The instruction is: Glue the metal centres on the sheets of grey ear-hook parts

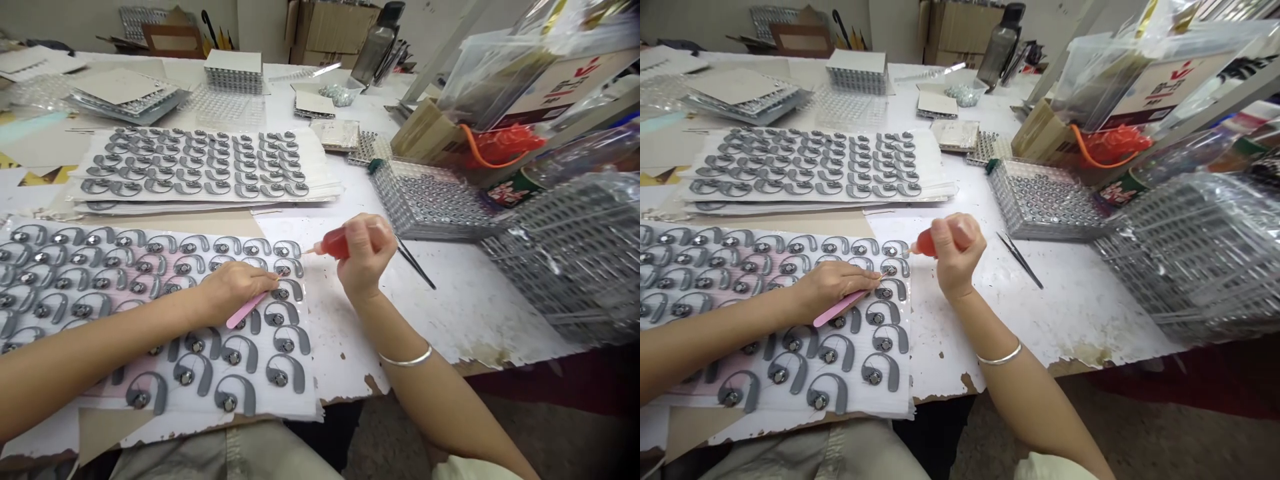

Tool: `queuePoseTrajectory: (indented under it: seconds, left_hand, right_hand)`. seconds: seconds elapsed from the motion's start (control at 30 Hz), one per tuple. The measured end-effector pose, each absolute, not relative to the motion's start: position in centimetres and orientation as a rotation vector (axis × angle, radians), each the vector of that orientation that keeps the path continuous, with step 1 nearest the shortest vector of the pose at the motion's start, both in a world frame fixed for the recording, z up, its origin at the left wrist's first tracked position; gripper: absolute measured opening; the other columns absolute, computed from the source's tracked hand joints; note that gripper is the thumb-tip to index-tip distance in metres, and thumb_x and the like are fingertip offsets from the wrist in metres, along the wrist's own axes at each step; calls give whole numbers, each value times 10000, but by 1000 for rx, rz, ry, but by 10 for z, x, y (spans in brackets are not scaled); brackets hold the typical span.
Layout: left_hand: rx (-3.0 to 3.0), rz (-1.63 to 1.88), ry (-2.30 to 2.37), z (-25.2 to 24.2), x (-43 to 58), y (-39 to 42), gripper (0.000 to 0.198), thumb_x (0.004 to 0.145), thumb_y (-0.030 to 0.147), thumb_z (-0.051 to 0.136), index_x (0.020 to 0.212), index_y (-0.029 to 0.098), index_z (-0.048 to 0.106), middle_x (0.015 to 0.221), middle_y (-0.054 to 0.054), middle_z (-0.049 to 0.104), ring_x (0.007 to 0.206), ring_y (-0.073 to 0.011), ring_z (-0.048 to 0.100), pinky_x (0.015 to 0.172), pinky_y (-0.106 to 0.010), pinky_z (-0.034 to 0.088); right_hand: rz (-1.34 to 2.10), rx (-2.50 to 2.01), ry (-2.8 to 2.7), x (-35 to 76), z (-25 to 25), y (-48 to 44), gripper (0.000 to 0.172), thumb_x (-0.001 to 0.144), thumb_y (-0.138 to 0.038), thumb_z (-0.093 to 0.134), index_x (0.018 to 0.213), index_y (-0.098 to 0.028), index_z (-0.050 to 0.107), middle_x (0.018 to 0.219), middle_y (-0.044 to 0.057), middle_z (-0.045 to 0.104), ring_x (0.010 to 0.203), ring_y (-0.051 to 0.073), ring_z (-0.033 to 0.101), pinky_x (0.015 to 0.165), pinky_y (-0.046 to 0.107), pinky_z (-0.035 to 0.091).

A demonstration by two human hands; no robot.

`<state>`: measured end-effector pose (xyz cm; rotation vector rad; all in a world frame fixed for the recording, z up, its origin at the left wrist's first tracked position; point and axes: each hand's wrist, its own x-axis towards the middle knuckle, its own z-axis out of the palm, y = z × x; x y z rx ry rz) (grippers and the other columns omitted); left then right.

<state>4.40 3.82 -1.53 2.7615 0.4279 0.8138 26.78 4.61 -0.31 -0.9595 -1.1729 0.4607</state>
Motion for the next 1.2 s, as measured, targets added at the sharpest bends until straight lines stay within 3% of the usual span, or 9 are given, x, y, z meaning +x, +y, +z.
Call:
queuePoseTrajectory:
  seconds: [0.13,0.3,0.43,0.7,0.97,1.2]
  left_hand:
    - [2616,877,504,-21,40,37,232,846,121,572,1072,128,625,1064,-95,705,936,-175,695,795,-274,598]
    - [2524,1089,598,-14,31,29,196,835,112,597,1026,126,642,973,-91,729,897,-163,705,784,-241,600]
    - [2603,1007,536,-9,27,20,212,834,96,594,1044,94,624,982,-113,724,915,-169,701,792,-254,600]
    - [2789,1005,429,0,18,-2,218,882,48,469,1077,74,563,953,-147,717,746,-186,691,580,-299,576]
    - [2792,836,620,1,-23,-9,437,771,-75,440,1158,100,543,1138,-126,667,893,-204,652,785,-352,550]
    - [2798,801,587,7,-21,-5,443,770,-95,386,1143,90,537,1117,-107,679,874,-191,642,780,-328,533]
  right_hand:
    - [688,-901,-905,278,0,59,410,785,-490,615,598,-208,385,525,-84,382,334,81,477,281,216,326]
    - [823,-892,-639,285,1,68,486,654,-541,702,634,-216,341,533,-110,371,346,85,504,269,193,332]
    - [756,-902,-722,286,4,64,466,668,-556,681,622,-210,372,494,-107,367,340,101,515,262,192,325]
    - [629,-909,-944,270,8,51,358,749,-460,645,635,-183,450,586,-70,479,369,75,505,307,216,427]
    - [817,-1096,-665,279,-13,63,359,733,-482,640,707,-223,394,620,-90,497,431,82,501,313,217,435]
    - [809,-1110,-645,282,-16,66,375,721,-474,650,722,-232,364,636,-100,499,439,78,506,318,207,433]
